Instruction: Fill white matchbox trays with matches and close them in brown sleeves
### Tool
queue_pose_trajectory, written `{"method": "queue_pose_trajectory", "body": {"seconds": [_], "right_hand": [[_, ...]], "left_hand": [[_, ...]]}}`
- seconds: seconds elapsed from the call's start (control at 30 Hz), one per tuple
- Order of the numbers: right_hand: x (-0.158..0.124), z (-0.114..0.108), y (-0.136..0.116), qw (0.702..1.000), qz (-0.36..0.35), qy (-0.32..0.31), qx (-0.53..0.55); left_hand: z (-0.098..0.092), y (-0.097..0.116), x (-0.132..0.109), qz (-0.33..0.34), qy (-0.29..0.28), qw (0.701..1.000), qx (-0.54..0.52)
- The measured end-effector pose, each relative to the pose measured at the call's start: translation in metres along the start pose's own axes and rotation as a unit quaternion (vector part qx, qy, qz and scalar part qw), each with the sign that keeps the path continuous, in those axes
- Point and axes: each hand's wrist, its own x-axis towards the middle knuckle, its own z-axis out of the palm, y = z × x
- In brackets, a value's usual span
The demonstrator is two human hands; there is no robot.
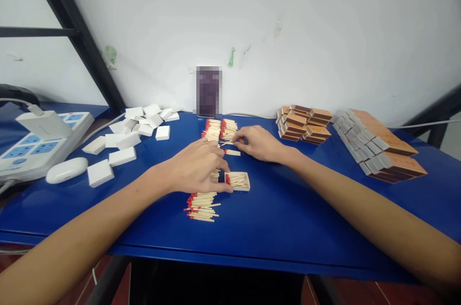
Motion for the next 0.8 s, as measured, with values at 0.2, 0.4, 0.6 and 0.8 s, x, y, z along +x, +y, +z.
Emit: {"method": "queue_pose_trajectory", "body": {"seconds": [0.2,0.4,0.6,0.8], "right_hand": [[0.001,-0.006,-0.006,1.000,0.010,0.017,0.011],[0.013,-0.011,-0.008,0.997,-0.064,-0.028,0.015],[0.021,-0.009,-0.011,0.996,-0.075,-0.050,0.001],[0.019,-0.011,-0.009,0.997,-0.067,-0.045,0.003]], "left_hand": [[0.000,0.000,0.000,0.001,-0.004,1.000,0.000],[-0.001,0.000,0.000,0.001,-0.016,1.000,-0.004],[-0.002,0.001,-0.001,0.001,-0.017,1.000,-0.005],[-0.003,0.001,0.000,0.004,-0.017,1.000,-0.007]]}}
